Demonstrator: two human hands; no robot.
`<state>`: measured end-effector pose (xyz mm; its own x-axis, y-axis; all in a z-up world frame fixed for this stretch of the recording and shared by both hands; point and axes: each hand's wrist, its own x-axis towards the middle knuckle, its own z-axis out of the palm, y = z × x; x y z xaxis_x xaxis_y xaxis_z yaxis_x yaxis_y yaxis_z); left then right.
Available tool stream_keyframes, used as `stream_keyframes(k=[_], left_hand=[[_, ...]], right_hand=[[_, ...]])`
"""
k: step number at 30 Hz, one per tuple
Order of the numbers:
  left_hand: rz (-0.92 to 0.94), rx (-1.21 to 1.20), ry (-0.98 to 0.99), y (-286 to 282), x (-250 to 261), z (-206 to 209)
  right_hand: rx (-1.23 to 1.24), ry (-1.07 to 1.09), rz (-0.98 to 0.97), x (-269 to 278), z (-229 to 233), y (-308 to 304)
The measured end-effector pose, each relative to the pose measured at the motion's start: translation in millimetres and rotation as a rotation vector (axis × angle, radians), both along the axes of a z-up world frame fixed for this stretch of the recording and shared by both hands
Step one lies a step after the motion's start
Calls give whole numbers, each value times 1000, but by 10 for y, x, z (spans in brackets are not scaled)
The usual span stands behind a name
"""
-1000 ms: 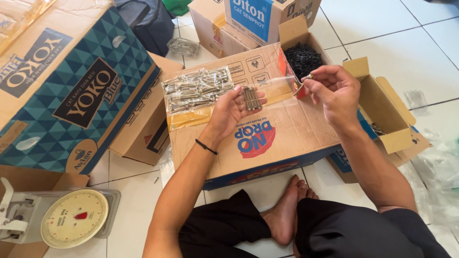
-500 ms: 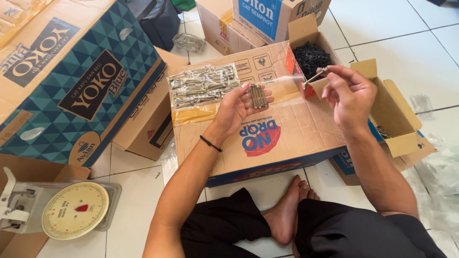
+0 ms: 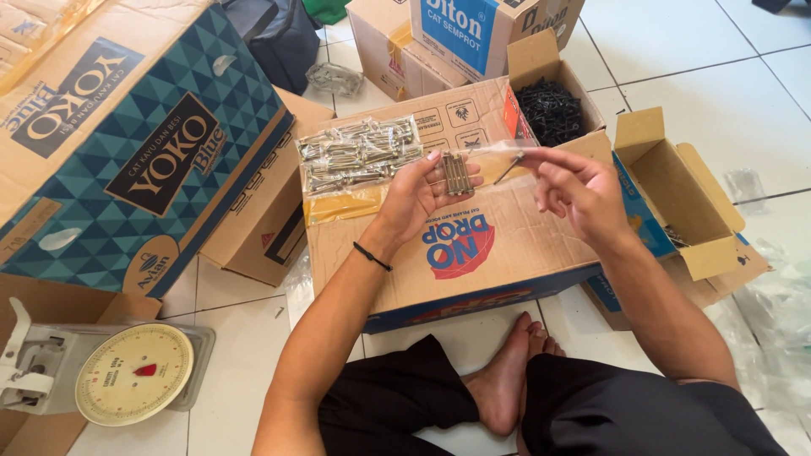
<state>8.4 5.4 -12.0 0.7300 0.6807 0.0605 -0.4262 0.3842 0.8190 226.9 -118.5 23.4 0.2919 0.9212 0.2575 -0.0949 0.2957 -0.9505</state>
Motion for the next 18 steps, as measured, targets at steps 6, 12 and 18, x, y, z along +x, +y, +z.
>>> stream_keyframes(k=[6,12,18], left_hand=[[-9,52,-28,-20,23,-35],[-8,57,-25,-45,31,-57],[-4,34,-51,-72,46,-45]], right_hand=[[-81,-135,333,-64,326,-82],[-119,-284,521,5,395,-50],[-202,-721,335,-5,348,-16]])
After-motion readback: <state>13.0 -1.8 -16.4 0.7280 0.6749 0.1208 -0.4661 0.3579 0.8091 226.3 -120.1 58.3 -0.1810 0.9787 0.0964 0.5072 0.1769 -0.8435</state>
